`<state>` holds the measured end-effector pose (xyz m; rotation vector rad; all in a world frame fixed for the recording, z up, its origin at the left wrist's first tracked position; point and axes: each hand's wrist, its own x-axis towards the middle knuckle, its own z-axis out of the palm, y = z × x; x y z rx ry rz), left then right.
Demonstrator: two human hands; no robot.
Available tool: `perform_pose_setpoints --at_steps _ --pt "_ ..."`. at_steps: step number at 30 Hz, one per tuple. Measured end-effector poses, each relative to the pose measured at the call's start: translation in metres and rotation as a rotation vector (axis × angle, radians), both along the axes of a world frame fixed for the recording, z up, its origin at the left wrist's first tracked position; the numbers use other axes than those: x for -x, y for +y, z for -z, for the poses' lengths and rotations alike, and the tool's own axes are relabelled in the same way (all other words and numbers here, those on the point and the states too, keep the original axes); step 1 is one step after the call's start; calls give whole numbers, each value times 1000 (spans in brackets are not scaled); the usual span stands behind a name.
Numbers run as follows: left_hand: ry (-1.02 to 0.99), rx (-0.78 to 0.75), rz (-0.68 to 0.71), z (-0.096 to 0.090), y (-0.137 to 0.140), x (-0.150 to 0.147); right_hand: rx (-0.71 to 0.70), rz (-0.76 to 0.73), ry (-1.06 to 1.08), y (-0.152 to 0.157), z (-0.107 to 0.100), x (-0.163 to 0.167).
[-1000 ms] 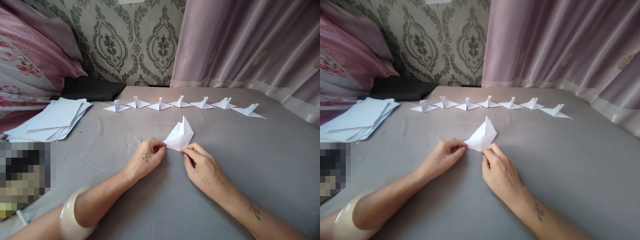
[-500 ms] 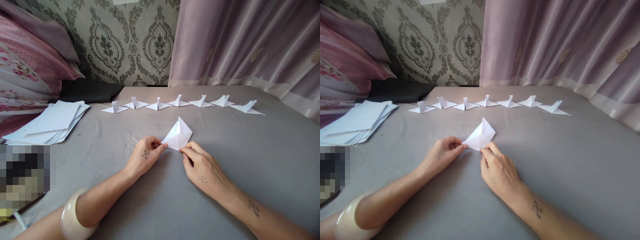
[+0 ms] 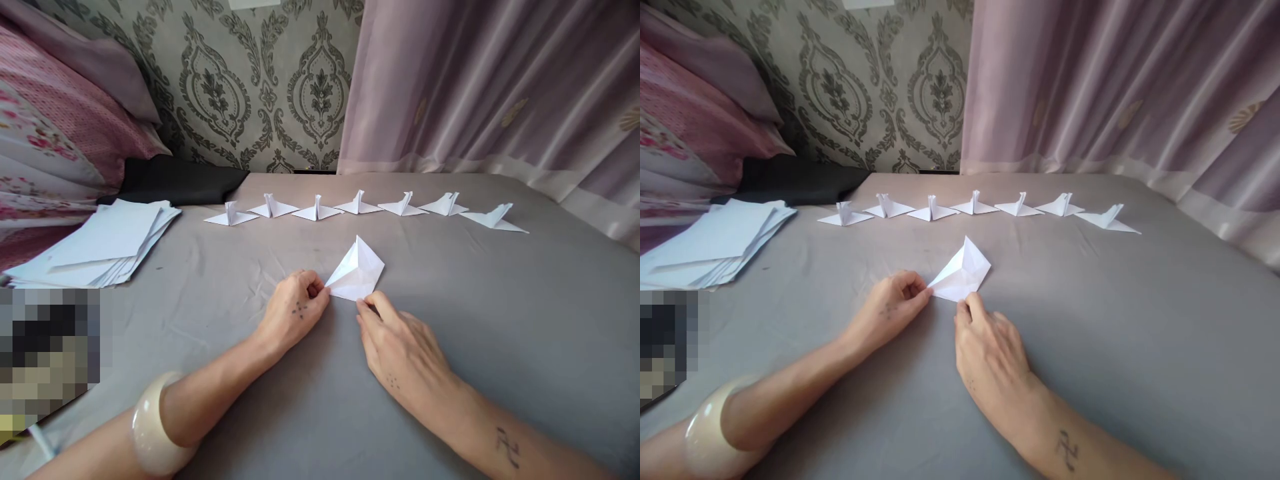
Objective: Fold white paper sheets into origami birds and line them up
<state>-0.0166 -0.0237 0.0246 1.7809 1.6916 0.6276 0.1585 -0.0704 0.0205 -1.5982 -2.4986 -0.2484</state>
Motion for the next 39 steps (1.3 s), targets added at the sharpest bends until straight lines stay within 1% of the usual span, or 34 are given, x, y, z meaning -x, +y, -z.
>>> perform_pose_setpoints --at_steps 3,5,8,11,13,15,18,21,23,26,28,30,32,34,36,39 --pt "0 12 -16 -2 -1 -1 51 42 -35 -1 -4 6" --pt "-19 26 -36 -4 -1 -1 89 36 -36 0 -7 8" --pt "-79 17 -85 -5 0 0 132 18 -5 1 -12 8" --pt "-124 0 -132 -4 2 4 152 59 26 9 -17 6" --pt "-131 -11 -140 -3 3 5 155 62 22 18 -22 8" --pt "-135 -25 -149 -3 3 6 172 17 -1 29 -28 12" --pt "-156 -30 -156 -3 4 8 235 -44 -25 44 -37 21" --pt "-174 -46 -140 -2 5 10 282 -21 -3 49 -46 22" --pt "-175 -88 -115 0 5 12 285 15 78 46 -53 15" --pt "-150 -227 -35 5 4 15 297 42 230 37 -59 -5" --pt "-98 -373 55 8 1 15 333 26 298 32 -59 -22" --pt "-11 -527 189 11 -3 14 386 -7 347 28 -56 -37" --pt "107 -625 352 12 -5 13 421 -39 386 27 -51 -50" --pt "223 -643 499 14 -6 12 436 -66 412 30 -44 -59" --pt "288 -619 611 15 -5 12 432 -91 424 34 -37 -64" --pt "273 -583 695 18 -2 11 375 -102 421 40 -27 -65"
